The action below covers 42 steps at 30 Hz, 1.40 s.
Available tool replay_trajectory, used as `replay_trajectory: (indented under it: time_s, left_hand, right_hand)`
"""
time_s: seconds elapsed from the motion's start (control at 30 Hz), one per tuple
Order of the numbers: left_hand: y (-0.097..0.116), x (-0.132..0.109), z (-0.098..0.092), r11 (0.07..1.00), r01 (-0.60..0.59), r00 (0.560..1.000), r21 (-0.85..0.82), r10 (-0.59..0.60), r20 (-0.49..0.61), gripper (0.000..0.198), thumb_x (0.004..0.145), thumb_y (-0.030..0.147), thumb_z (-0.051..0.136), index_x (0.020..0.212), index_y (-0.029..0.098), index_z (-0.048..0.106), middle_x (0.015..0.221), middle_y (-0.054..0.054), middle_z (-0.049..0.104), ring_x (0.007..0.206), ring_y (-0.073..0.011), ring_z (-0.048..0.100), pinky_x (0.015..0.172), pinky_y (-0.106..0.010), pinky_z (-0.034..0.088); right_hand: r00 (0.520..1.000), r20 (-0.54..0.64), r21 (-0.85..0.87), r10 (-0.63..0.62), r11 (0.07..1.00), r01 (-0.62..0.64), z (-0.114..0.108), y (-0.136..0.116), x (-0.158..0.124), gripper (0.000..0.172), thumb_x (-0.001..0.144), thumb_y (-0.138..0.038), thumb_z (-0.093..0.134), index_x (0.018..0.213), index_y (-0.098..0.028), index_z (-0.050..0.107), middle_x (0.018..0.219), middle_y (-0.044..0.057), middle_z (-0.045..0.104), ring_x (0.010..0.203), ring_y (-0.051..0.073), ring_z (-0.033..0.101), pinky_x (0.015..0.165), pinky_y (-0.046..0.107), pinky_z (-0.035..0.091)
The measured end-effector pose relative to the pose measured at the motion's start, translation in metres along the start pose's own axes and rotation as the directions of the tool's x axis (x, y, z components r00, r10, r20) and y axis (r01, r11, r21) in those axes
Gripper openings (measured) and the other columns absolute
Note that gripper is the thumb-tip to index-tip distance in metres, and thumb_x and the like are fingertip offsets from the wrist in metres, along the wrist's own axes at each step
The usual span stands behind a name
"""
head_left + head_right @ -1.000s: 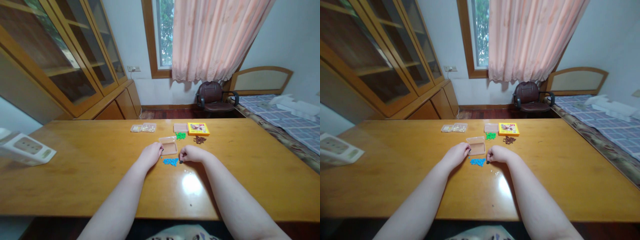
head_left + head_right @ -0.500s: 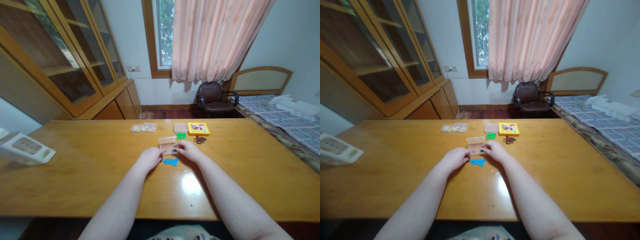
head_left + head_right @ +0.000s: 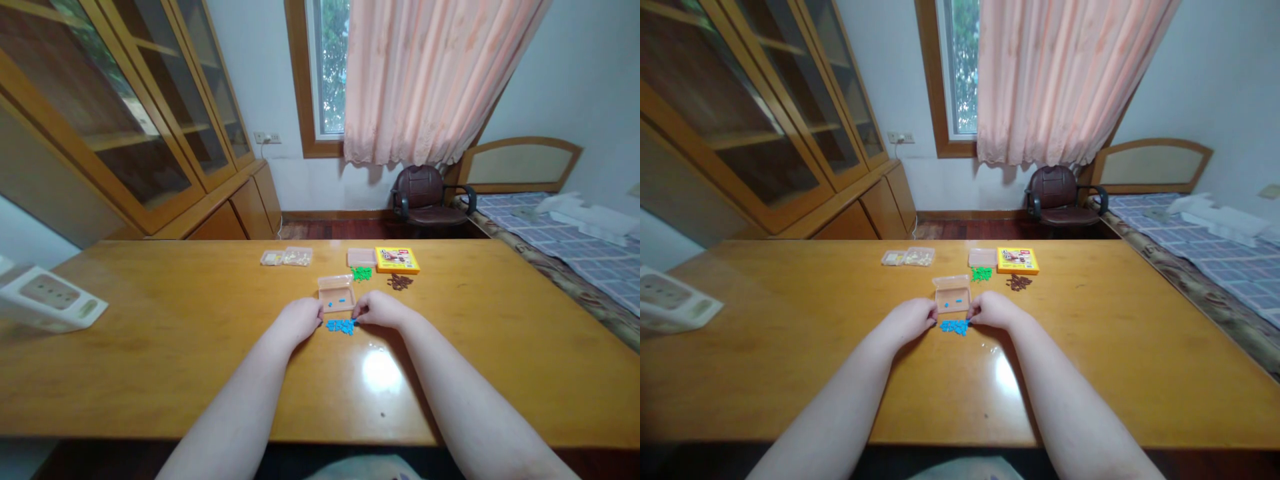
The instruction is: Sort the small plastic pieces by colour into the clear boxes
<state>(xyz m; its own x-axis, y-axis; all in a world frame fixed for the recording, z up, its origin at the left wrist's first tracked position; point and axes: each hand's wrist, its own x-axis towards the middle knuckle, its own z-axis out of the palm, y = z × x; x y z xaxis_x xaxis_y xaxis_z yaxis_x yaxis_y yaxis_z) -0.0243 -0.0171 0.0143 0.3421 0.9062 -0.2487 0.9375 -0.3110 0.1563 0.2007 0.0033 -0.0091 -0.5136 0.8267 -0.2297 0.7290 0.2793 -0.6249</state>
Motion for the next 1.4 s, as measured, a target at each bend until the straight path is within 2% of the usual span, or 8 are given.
replay_trajectory:
  time_s: [0.47,0.67,0.77,0.9,1.03,1.17,1.27,1.4]
  left_hand:
    - [0.003,-0.002,-0.007,0.998,0.068,0.994,-0.004,-0.068,0.087,0.012,0.076,0.023,0.053,0.076,0.02,0.065,0.08,-0.007,0.069,0.077,-0.0223,0.064,0.069,-0.028,0.046]
    - [0.002,0.0,-0.003,0.999,0.04,0.997,-0.009,-0.039,0.066,0.013,0.075,0.022,0.052,0.075,0.02,0.065,0.08,-0.007,0.069,0.075,-0.0222,0.064,0.068,-0.029,0.045]
    - [0.0,0.0,-0.001,0.999,0.032,0.998,-0.006,-0.032,0.062,0.013,0.076,0.023,0.052,0.075,0.02,0.065,0.079,-0.007,0.069,0.075,-0.0217,0.063,0.068,-0.028,0.045]
    - [-0.008,0.0,-0.002,0.999,0.015,1.0,-0.041,-0.015,0.018,0.011,0.076,0.023,0.053,0.075,0.021,0.064,0.078,-0.005,0.068,0.072,-0.0199,0.062,0.065,-0.027,0.043]
    - [-0.012,0.003,-0.004,0.995,-0.017,0.992,-0.097,0.004,-0.126,0.014,0.08,0.026,0.051,0.08,0.021,0.064,0.083,-0.005,0.068,0.075,-0.0185,0.061,0.066,-0.025,0.043]
    - [-0.005,0.005,-0.007,0.992,-0.063,0.966,-0.114,0.032,-0.258,0.021,0.087,0.029,0.045,0.088,0.021,0.064,0.091,-0.006,0.067,0.082,-0.0183,0.061,0.071,-0.026,0.043]
    - [0.001,0.002,-0.007,0.988,-0.114,0.969,-0.108,0.087,-0.231,0.018,0.085,0.028,0.048,0.089,0.021,0.064,0.092,-0.005,0.067,0.082,-0.0173,0.061,0.071,-0.025,0.043]
    - [0.003,-0.002,-0.004,0.989,-0.13,0.99,-0.074,0.125,-0.066,0.011,0.076,0.023,0.056,0.082,0.021,0.065,0.085,-0.003,0.068,0.075,-0.0169,0.061,0.065,-0.024,0.043]
  right_hand:
    - [1.0,-0.021,0.032,-0.019,0.999,0.019,0.002,-0.002,-0.001,0.013,0.067,-0.016,0.061,0.075,-0.019,0.07,0.067,-0.002,0.067,0.058,0.011,0.055,0.054,0.021,0.035]
    - [0.946,-0.319,0.016,-0.063,0.997,0.072,0.007,0.0,0.005,0.011,0.075,-0.022,0.061,0.082,-0.017,0.069,0.065,-0.001,0.061,0.058,0.01,0.049,0.054,0.021,0.033]
    - [0.923,-0.38,0.005,-0.061,0.998,0.068,0.006,0.0,0.005,0.021,0.077,-0.027,0.063,0.095,-0.018,0.069,0.069,0.001,0.062,0.06,0.011,0.049,0.056,0.022,0.034]
    - [0.967,-0.248,0.064,-0.062,0.995,0.08,0.003,0.004,0.002,0.014,0.076,-0.027,0.062,0.083,-0.017,0.07,0.07,0.002,0.065,0.06,0.012,0.053,0.057,0.022,0.037]
    - [0.997,-0.049,0.089,-0.056,0.994,0.06,0.002,0.005,-0.002,0.011,0.07,-0.021,0.063,0.077,-0.018,0.07,0.067,-0.001,0.066,0.058,0.011,0.055,0.055,0.021,0.037]
    - [0.999,-0.003,0.018,-0.036,0.999,0.036,0.001,0.001,-0.003,0.014,0.065,-0.021,0.063,0.077,-0.02,0.07,0.065,-0.002,0.066,0.057,0.011,0.055,0.053,0.021,0.035]
    - [0.999,-0.026,-0.04,-0.039,0.998,0.038,0.002,-0.003,-0.003,0.014,0.065,-0.021,0.062,0.076,-0.021,0.071,0.066,-0.001,0.067,0.056,0.012,0.055,0.052,0.021,0.034]
    - [0.997,-0.049,-0.133,-0.062,0.99,0.055,0.002,-0.007,-0.004,0.016,0.067,-0.019,0.059,0.073,-0.022,0.072,0.066,0.0,0.069,0.056,0.013,0.055,0.053,0.023,0.034]
